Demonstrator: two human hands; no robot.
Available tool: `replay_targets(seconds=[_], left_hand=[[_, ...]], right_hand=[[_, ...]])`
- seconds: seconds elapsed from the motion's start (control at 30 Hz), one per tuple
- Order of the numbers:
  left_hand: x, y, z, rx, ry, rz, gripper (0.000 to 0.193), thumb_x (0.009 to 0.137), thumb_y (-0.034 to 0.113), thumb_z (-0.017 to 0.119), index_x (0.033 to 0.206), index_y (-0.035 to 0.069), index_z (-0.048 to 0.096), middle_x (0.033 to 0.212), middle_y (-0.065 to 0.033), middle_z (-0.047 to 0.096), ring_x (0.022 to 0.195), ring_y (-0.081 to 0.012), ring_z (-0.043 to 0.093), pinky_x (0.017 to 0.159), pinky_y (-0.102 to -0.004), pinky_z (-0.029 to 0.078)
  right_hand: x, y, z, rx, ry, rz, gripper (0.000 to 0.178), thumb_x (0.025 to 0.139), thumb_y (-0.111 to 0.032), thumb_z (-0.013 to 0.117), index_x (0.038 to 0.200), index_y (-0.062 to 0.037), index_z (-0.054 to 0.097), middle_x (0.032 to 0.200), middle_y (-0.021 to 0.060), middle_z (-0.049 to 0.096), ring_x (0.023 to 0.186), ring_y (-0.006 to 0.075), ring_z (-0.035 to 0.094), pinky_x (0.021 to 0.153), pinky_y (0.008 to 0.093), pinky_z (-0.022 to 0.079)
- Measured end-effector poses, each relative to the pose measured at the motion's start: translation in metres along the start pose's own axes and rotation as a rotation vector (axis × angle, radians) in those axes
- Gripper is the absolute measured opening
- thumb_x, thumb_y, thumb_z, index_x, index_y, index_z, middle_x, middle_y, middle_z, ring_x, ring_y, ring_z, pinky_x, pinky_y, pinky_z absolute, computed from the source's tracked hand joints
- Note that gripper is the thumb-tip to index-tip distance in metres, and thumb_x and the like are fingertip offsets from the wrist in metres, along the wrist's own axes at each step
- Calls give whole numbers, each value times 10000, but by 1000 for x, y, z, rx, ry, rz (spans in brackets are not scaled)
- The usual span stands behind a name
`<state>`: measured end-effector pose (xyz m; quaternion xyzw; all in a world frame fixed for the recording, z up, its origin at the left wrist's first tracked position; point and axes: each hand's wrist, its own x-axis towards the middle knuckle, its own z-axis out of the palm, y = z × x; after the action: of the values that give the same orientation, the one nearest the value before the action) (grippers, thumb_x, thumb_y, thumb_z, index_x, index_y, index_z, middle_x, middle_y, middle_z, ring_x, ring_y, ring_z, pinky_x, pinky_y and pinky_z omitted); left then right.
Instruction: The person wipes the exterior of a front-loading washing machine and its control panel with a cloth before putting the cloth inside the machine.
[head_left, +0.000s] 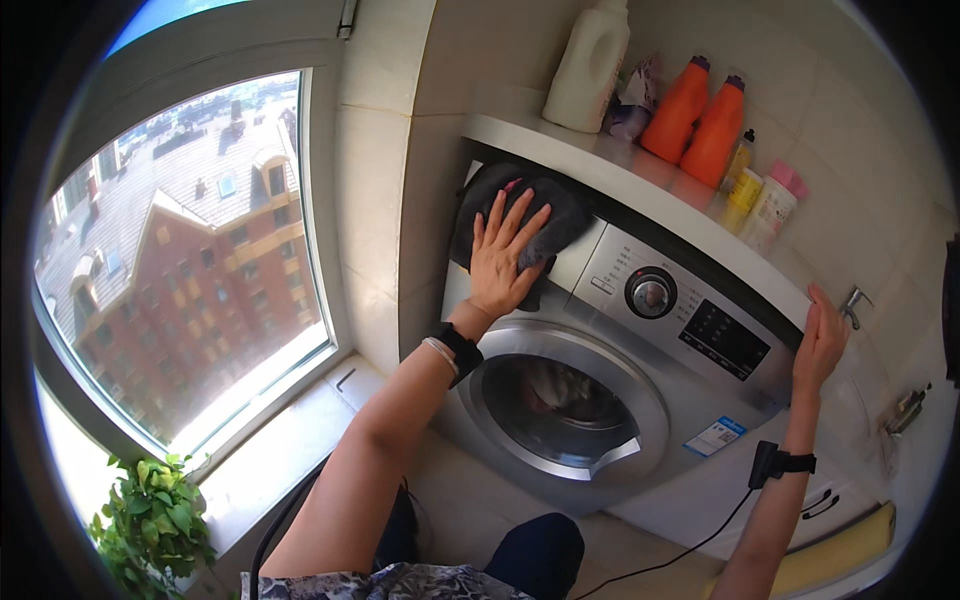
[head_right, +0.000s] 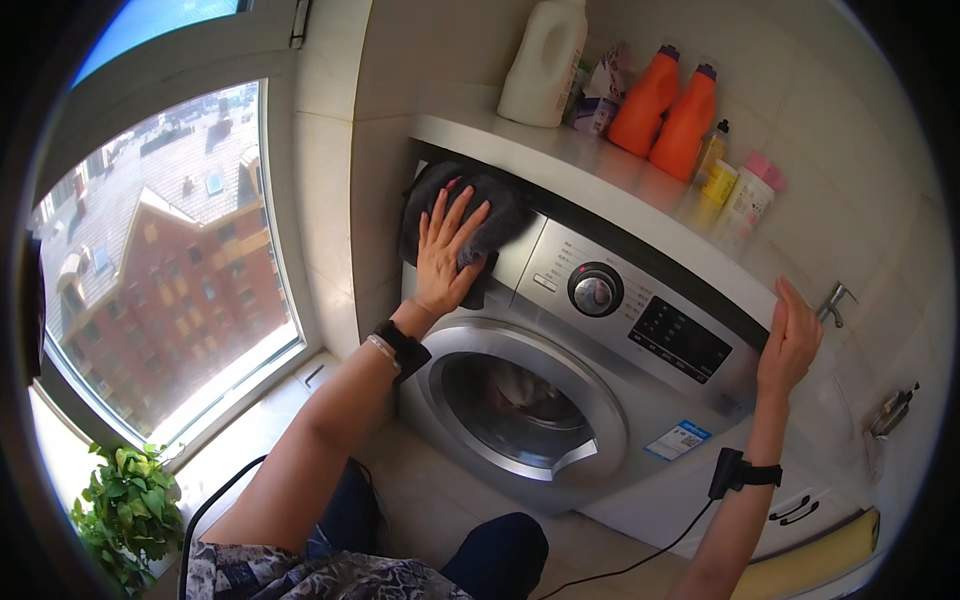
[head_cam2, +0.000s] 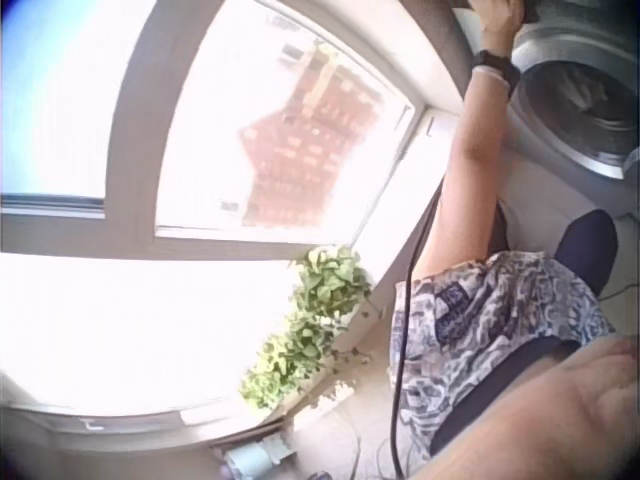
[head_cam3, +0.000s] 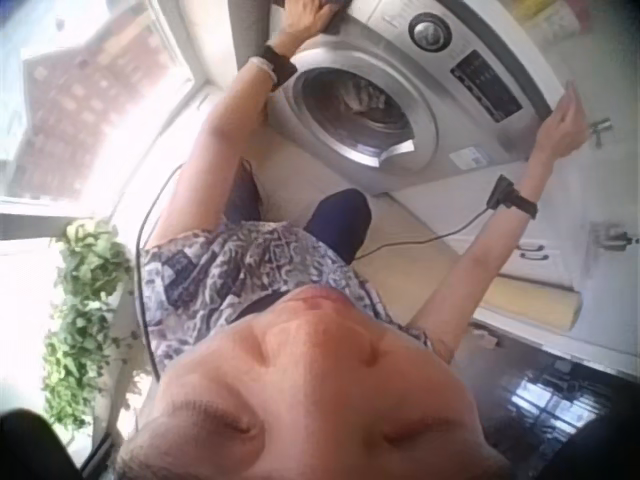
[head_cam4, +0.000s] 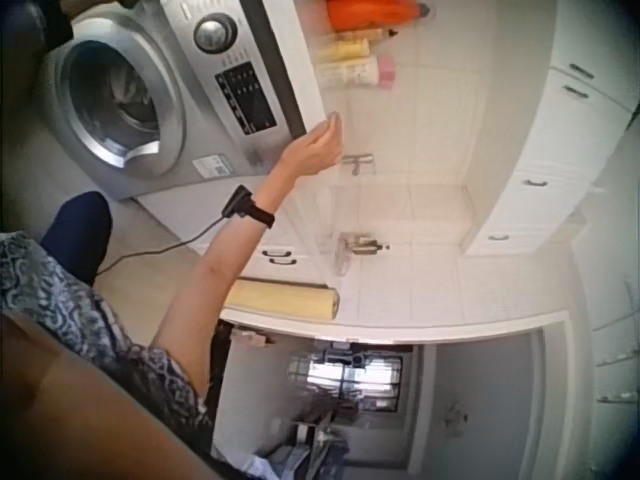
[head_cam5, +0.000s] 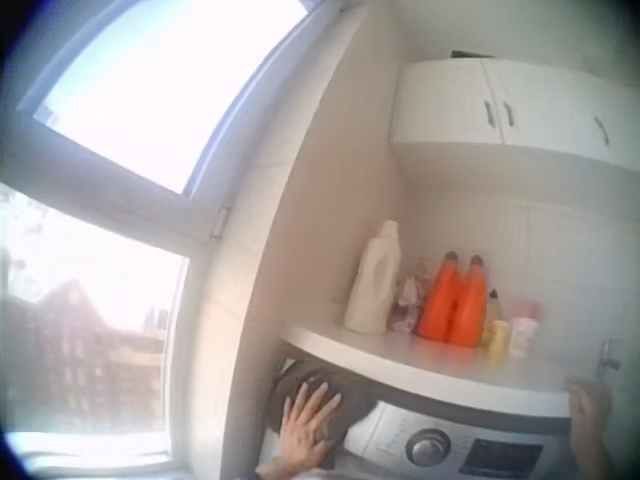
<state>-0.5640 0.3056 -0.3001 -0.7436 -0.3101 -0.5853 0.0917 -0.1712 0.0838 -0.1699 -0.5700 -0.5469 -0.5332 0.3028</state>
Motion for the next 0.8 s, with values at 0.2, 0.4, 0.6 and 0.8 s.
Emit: replay_targets(seconds=[0.2, 0.4, 0.6, 0.8], left_hand=[[6, -40, -3, -42, 76, -142, 663, 838, 267, 567, 1465, 220, 359, 1567, -44, 220, 1455, -344, 114, 1102, -616, 138], [-19, 49, 13, -53, -125, 51, 703, 772, 284, 595, 1446, 219, 407, 1562, -68, 241, 1453, -376, 113, 1111, -595, 101], [-10, -14, -4, -17, -84, 94, 678, 765, 254, 580, 1427, 203, 438, 1534, -77, 302, 1441, -355, 182, 1113, -577, 149], [-1, -52, 4, -7, 154, -161, 677, 820, 226, 572, 1465, 199, 366, 1552, -69, 253, 1432, -396, 154, 1114, -552, 192]], right_hand=[[0, -1, 9, -31, 65, 6, 249, 989, -191, 453, 1113, -105, 651, 1100, 36, 669, 1031, 204, 596, 954, 345, 371], [0, 0, 14, -24, 72, -22, 270, 995, -200, 429, 1106, -89, 649, 1095, 44, 668, 1031, 221, 596, 934, 353, 376], [1, 0, 8, -48, 50, -18, 274, 996, -186, 418, 1104, -81, 646, 1098, 50, 666, 1030, 225, 596, 935, 351, 373], [0, -7, 11, -45, 71, -28, 268, 992, -185, 422, 1090, -84, 650, 1075, 55, 669, 1001, 224, 600, 917, 344, 376]])
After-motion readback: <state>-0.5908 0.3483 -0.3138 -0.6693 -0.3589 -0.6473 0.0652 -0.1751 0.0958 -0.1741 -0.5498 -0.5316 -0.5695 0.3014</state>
